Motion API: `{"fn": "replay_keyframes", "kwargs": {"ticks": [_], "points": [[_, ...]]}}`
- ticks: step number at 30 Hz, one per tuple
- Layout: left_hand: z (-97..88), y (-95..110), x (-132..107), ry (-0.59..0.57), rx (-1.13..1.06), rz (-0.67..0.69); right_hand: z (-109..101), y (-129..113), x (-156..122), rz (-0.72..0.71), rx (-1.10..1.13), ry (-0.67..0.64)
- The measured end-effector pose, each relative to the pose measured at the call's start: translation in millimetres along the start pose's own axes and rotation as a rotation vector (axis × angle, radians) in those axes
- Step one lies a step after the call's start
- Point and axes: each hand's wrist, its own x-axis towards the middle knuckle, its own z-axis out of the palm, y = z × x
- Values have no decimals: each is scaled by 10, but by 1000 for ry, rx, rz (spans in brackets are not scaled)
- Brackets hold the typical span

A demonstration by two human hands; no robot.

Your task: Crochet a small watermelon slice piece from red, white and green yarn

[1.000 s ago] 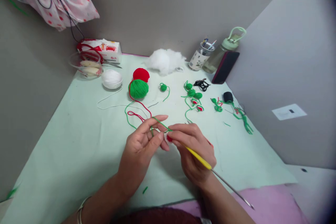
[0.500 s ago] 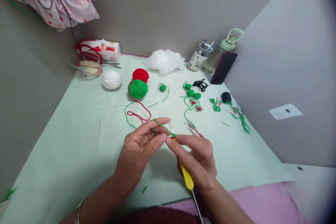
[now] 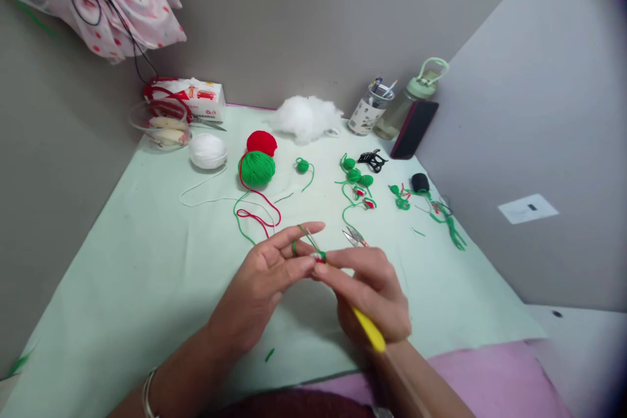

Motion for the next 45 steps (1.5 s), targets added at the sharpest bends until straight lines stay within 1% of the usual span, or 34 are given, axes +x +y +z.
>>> {"fn": "replay_keyframes", "kwargs": {"ticks": [1, 2, 4, 6, 8, 11, 13, 15, 17, 20, 21, 24, 25, 26, 28, 30, 31, 32, 34, 37, 41, 43, 45], "points": [[-14, 3, 7, -6, -7, -15, 24, 12, 43, 30, 103, 42], [-28, 7, 15, -6, -6, -23, 42, 25, 88, 89, 198, 58], [-51, 20, 28, 16, 21, -20, 59, 50, 162, 179, 335, 39], [-68, 42, 34, 57, 64, 10, 54, 69, 190, 236, 419, 33], [-80, 70, 32, 103, 116, 53, 40, 80, 182, 289, 481, 68], [-90, 94, 20, 151, 205, 105, 26, 97, 170, 440, 629, 132], [-87, 84, 12, 160, 232, 121, 30, 114, 189, 555, 774, 152], [-74, 52, 8, 156, 237, 133, 45, 129, 216, 621, 883, 134], [-58, 12, 8, 145, 249, 137, 67, 134, 230, 618, 843, 88], [-46, -30, 15, 143, 264, 130, 97, 115, 219, 554, 646, 60], [-46, -35, 18, 153, 264, 130, 103, 105, 211, 540, 617, 63], [-49, -40, 27, 189, 247, 149, 114, 72, 183, 518, 637, 58], [-47, -42, 30, 196, 234, 160, 117, 59, 172, 501, 608, 44], [-43, -47, 32, 202, 213, 165, 121, 46, 158, 461, 531, 34], [-26, -59, 37, 206, 147, 148, 131, 18, 124, 335, 301, 25], [-9, -66, 44, 184, 57, 72, 141, -1, 91, 192, 122, 21], [-5, -64, 49, 161, 12, 26, 143, -5, 83, 151, 98, 27], [-6, -56, 56, 133, -26, -15, 142, -4, 81, 147, 125, 27], [-24, -23, 70, 101, -70, -61, 128, 14, 103, 227, 245, 31], [-70, 50, 81, 122, -64, -51, 89, 72, 171, 438, 482, 74], [-85, 111, 63, 131, -5, -49, 55, 150, 247, 645, 770, 176], [-65, 99, 55, 124, 18, -23, 60, 159, 259, 707, 850, 177], [-43, 63, 51, 120, 65, 20, 80, 143, 251, 711, 872, 131]]}}
